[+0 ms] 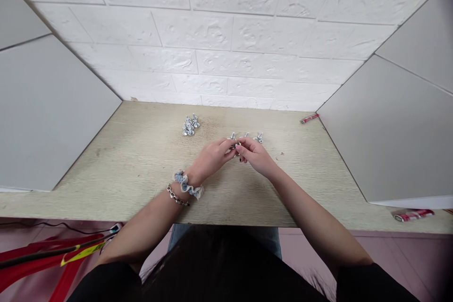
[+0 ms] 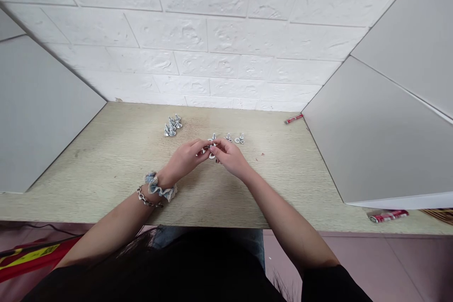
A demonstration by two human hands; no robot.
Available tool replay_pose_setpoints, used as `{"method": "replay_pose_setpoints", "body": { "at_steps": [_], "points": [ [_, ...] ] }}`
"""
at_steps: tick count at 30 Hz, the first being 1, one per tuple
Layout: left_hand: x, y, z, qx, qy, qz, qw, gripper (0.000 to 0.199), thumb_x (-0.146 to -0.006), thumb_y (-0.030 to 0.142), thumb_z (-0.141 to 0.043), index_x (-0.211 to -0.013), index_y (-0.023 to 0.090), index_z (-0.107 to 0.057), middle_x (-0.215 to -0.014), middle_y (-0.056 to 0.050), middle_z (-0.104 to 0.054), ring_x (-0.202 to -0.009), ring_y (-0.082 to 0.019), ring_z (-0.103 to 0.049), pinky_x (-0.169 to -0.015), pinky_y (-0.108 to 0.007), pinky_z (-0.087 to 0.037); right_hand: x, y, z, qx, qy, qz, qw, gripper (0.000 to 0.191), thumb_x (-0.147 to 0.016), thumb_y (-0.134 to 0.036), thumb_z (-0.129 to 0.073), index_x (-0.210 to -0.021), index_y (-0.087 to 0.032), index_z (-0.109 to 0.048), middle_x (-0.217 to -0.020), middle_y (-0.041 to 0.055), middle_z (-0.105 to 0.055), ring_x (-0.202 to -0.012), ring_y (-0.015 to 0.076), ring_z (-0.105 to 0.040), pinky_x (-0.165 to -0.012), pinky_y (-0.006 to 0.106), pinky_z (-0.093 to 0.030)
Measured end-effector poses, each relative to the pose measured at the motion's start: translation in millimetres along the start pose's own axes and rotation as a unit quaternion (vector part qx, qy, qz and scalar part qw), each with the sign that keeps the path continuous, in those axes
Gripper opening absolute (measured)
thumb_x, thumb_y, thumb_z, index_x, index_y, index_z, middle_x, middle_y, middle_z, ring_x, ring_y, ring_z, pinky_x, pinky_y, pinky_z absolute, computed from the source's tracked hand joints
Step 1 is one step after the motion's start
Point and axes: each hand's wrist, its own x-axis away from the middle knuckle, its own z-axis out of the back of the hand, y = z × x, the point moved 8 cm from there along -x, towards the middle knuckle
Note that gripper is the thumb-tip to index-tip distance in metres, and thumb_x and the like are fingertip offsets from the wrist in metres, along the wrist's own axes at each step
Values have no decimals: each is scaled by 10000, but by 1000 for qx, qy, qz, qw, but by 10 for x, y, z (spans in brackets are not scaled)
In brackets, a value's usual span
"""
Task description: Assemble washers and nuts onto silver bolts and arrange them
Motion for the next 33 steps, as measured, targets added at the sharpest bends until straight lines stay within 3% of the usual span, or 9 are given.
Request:
{"method": "replay_pose_setpoints", "body": {
  "at_steps": [5,10,13,16,20,26,30,33],
  "points": [
    [1,1,-33,-49,-16,-10,999,284,-885,290,-438,-1129,185,-538,-814,-25,-627,-674,-112,-572,-587,-216,-413,-12,91,4,-36,14,-33,999,296,-732,-378,-597,-934,-170,-535,-638,-34,-511,-546,80,-498,-533,235,-428],
    [6,99,-43,-61,0,-52,997,237,-889,283,-433,-1048,156,-554,-803,-32,-631,-680,-114,-582,-595,-221,-419,-47,232,78,-69,27,-72,995,417,-779,-574,-466,-920,-187,-531,-728,2,-548,-542,83,-511,-448,206,-385],
    [18,190,-40,-72,23,-86,993,240,-890,276,-434,-1078,158,-526,-834,-34,-636,-717,-120,-591,-624,-230,-429,-45,282,136,-14,24,-109,994,565,-822,-654,-252,-735,-165,-521,-580,2,-520,-439,76,-452,-384,199,-312],
    [33,273,-38,-98,27,-116,988,204,-892,278,-432,-1014,154,-540,-839,-35,-635,-726,-126,-591,-641,-240,-430,5,293,86,54,-25,-149,987,667,-832,-665,-127,-520,-166,-441,-393,-7,-408,-343,69,-355,-366,212,-270],
    [43,355,-20,-132,8,-147,980,203,-906,267,-403,-979,139,-544,-829,-42,-630,-741,-131,-588,-645,-248,-425,67,241,-6,55,-55,-153,985,662,-813,-694,-153,-428,-187,-337,-337,-24,-307,-316,64,-289,-356,223,-244],
    [45,375,-26,-136,-10,-161,977,200,-910,239,-390,-1001,137,-535,-876,-53,-630,-803,-136,-590,-683,-256,-426,88,256,-59,-39,-65,-184,980,534,-802,-657,-337,-529,-198,-309,-396,-62,-275,-347,56,-242,-350,208,-204],
    [43,300,-48,-127,2,-133,983,211,-901,277,-410,-981,142,-550,-839,-51,-633,-748,-137,-591,-668,-263,-427,70,246,-22,-27,-48,-179,982,505,-805,-634,-365,-567,-189,-347,-428,-56,-326,-370,58,-297,-363,204,-232],
    [34,208,-39,-80,11,-88,993,217,-884,297,-445,-989,147,-561,-820,-45,-638,-716,-130,-587,-657,-254,-430,37,190,-18,13,-53,-133,990,513,-816,-627,-349,-585,-172,-404,-460,-35,-396,-398,64,-364,-392,212,-285]
  ]
}}
